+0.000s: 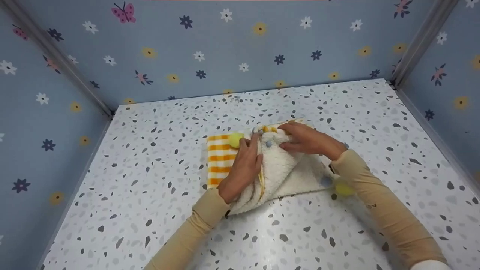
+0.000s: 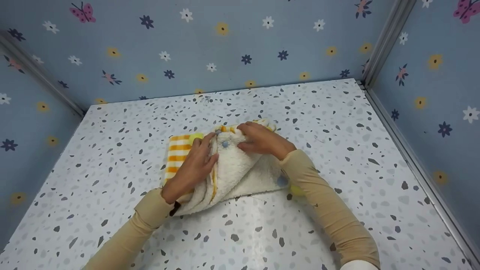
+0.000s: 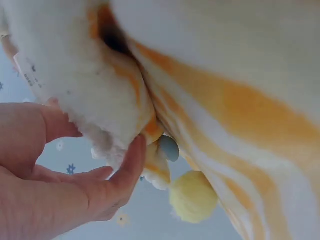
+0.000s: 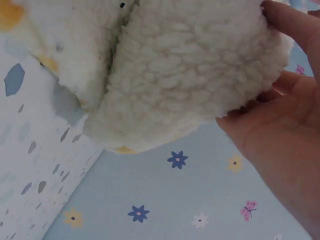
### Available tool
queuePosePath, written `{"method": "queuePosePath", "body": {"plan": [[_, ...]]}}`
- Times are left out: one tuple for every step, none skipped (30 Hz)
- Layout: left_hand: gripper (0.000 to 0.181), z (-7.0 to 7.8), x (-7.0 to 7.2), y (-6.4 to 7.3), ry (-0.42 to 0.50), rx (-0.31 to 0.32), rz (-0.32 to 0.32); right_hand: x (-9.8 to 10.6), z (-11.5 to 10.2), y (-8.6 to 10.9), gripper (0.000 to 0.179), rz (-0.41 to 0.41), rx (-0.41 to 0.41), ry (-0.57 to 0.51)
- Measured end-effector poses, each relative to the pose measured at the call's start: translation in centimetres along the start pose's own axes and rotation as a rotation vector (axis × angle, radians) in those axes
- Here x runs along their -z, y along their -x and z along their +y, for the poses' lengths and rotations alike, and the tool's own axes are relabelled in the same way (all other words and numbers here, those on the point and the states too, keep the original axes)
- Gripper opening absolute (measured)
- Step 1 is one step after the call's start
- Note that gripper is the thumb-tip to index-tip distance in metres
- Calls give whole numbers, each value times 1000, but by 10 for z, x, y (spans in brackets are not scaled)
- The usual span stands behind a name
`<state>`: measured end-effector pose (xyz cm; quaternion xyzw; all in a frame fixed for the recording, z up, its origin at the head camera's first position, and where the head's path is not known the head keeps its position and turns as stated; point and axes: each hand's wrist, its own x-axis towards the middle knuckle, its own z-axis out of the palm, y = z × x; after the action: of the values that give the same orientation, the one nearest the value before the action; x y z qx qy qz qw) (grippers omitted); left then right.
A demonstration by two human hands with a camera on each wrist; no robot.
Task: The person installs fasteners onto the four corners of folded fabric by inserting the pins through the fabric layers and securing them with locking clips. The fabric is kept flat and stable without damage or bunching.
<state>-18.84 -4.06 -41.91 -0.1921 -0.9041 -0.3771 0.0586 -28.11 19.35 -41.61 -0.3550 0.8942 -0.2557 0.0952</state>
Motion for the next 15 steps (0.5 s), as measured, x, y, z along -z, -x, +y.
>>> {"method": "queuePosePath", "body": {"plan": [[52, 2, -1, 1, 4, -29, 12, 2, -1, 3, 57, -3, -3, 5], [52, 5, -2, 2, 10, -53, 20, 4, -2, 6, 59, -7, -11, 9], [51, 8, -3, 4, 12, -76, 28, 5, -2, 9, 61, -12, -18, 12], [51, 10, -5, 5, 13, -98, 36, 7, -2, 13, 61, -15, -17, 12], [51, 13, -6, 6, 9, -120, 43, 8, -3, 17, 61, -18, -17, 8], [50, 15, -8, 7, 3, -141, 45, 9, -2, 21, 60, -15, -7, 8], [49, 18, -10, 9, -3, -160, 46, 10, -2, 25, 59, -12, 5, 4], [49, 20, -12, 10, -22, -179, 50, 11, -1, 29, 57, -9, 19, -5], [48, 23, -14, 11, -42, -200, 58, 11, 0, 34, 55, -3, 39, -10], [48, 25, -16, 12, -59, -215, 60, 12, 1, 38, 52, 5, 61, -15], [48, 27, -18, 13, -78, -229, 62, 12, 2, 43, 50, 16, 77, -16], [49, 30, -19, 14, -96, -243, 67, 13, 4, 47, 47, 24, 96, -19], [50, 32, -21, 14, -111, -256, 71, 13, 5, 52, 46, 29, 110, -25], [51, 34, -23, 15, -124, -266, 75, 13, 6, 56, 44, 34, 121, -33], [51, 36, -24, 16, -127, -272, 74, 14, 7, 60, 43, 37, 128, -36]]}}
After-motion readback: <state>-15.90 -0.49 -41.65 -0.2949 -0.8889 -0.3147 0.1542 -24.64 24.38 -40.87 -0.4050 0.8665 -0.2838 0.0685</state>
